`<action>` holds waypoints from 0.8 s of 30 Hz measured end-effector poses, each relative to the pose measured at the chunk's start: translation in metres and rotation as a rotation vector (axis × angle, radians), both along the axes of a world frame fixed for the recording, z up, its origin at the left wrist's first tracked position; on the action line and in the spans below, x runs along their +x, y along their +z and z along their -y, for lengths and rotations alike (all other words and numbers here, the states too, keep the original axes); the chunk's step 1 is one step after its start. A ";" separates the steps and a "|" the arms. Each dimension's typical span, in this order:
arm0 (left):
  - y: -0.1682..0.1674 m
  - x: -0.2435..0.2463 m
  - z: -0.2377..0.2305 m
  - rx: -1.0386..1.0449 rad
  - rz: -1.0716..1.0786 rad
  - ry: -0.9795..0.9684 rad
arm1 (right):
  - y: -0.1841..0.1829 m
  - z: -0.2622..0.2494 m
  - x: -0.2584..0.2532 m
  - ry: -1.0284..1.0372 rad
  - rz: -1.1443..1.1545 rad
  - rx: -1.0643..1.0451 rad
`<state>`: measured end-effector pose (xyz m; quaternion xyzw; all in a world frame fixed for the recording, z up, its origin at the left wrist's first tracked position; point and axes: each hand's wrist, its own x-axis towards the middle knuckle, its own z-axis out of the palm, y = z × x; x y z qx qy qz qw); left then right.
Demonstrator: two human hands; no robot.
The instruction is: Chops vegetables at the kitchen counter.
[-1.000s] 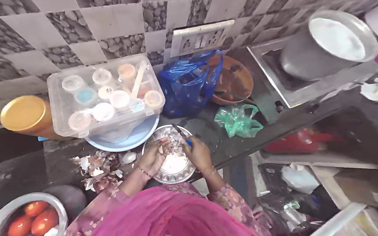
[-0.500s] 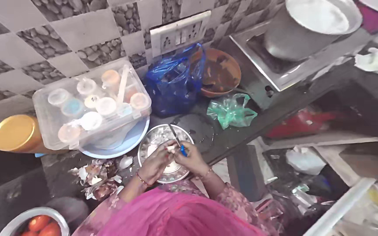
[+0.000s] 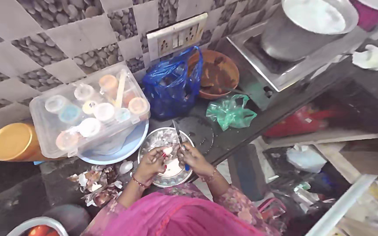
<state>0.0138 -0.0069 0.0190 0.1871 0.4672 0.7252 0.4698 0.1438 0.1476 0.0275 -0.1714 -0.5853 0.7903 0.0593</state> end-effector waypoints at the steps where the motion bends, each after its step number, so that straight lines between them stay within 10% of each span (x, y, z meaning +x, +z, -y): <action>1: 0.000 0.000 0.001 -0.014 0.008 0.005 | 0.000 0.000 0.001 0.038 0.006 -0.013; 24: -0.027 -0.007 -0.005 -0.067 -0.224 0.034 | -0.011 0.016 -0.028 0.049 0.259 0.280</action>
